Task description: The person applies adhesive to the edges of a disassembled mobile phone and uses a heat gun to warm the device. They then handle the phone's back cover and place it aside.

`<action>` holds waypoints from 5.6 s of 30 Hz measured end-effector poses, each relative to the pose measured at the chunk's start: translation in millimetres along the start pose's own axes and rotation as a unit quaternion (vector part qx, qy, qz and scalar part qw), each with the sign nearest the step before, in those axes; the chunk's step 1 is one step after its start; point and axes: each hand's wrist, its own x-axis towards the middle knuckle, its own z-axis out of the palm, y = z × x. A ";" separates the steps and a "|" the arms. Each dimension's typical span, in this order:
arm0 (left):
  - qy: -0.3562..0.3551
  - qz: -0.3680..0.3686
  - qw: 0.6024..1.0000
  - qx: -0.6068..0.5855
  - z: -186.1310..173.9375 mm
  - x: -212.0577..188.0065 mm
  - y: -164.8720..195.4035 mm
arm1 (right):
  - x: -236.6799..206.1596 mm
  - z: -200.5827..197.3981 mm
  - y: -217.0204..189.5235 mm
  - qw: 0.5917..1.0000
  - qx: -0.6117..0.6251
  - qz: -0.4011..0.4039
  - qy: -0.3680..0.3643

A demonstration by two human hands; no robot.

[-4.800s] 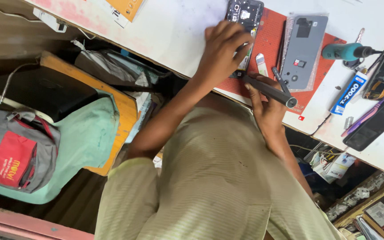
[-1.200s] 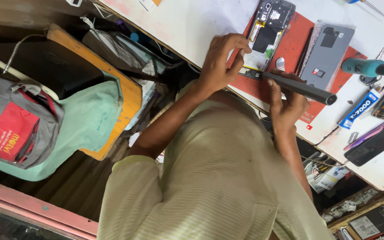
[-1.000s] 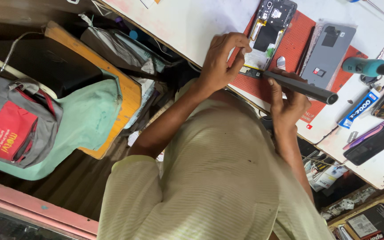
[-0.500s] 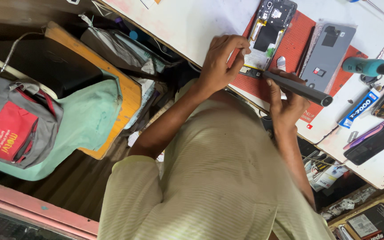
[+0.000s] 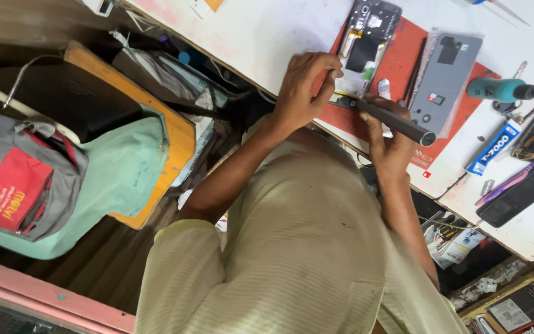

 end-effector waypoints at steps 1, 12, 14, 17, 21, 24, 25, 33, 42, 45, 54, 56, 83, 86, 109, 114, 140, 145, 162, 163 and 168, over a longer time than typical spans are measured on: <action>0.000 0.003 1.000 0.001 0.0 1.1 0.8 | -2.2 0.2 3.6 0.996 0.078 0.047 -0.003; -0.107 0.146 0.960 0.214 77.5 52.3 0.7 | -43.5 -47.3 31.0 0.927 0.246 0.121 0.255; -0.121 0.155 0.948 0.250 88.7 56.2 -0.4 | -51.8 -52.9 30.9 0.911 0.269 0.144 0.278; -0.137 0.180 0.930 0.290 93.3 56.1 -3.3 | -61.7 -55.0 32.1 0.918 0.247 0.115 0.287; -0.164 0.246 0.902 0.316 98.8 60.0 -3.0 | -67.8 -54.2 33.9 0.915 0.246 0.139 0.288; -0.197 0.281 0.876 0.339 103.5 71.5 -0.6 | -66.7 -52.7 32.6 0.910 0.263 0.152 0.282; -0.213 0.273 0.880 0.325 103.9 74.8 0.8 | -65.7 -52.7 31.6 0.910 0.268 0.152 0.277; -0.183 -0.227 0.923 -0.250 64.8 36.1 22.6 | -59.4 -53.3 20.7 0.911 0.285 0.140 0.263; -0.092 -0.388 0.776 -0.488 24.6 -34.8 27.1 | -41.3 -39.6 -1.8 0.920 0.311 0.122 0.206; -0.080 -0.393 0.749 -0.527 20.5 -47.0 21.6 | -36.3 -32.9 -13.0 0.926 0.321 0.082 0.179; -0.060 -0.386 0.736 -0.553 20.3 -55.1 31.5 | -27.0 -17.0 -25.3 0.945 0.292 0.005 0.150; -0.070 -0.378 0.736 -0.558 18.1 -54.4 33.6 | -26.6 -15.4 -25.5 0.948 0.286 0.003 0.141; -0.066 -0.350 0.807 -0.470 13.9 -52.6 32.7 | -19.2 -7.8 -32.6 0.954 0.275 0.005 0.122; -0.076 -0.246 0.890 -0.377 7.7 -39.6 30.3 | -10.7 -10.7 -33.6 0.960 0.264 -0.004 0.095; -0.092 0.001 0.990 0.108 -17.0 -27.0 -17.6 | 30.3 27.5 -20.3 0.994 0.108 0.000 -0.027; -0.097 -0.001 0.990 0.107 -17.5 -27.6 -19.7 | 30.0 29.3 -21.3 0.995 0.097 -0.003 -0.030; 0.045 -0.069 0.997 0.002 -17.9 -22.9 -21.4 | 32.5 32.2 -32.1 0.998 0.048 -0.015 -0.047; 0.055 -0.068 0.996 0.006 -19.3 -21.4 -20.1 | 36.5 30.7 -34.9 0.997 0.041 -0.016 -0.060; 0.054 -0.071 0.996 0.004 -22.2 -23.3 -19.1 | 49.8 25.1 -51.6 0.994 -0.016 -0.010 -0.103; 0.055 -0.067 0.996 0.006 -21.9 -23.3 -18.8 | 49.7 24.7 -51.3 0.994 -0.010 -0.010 -0.104; 0.048 -0.070 0.996 0.002 -21.1 -22.8 -19.3 | 48.3 23.6 -48.3 0.995 0.003 -0.013 -0.103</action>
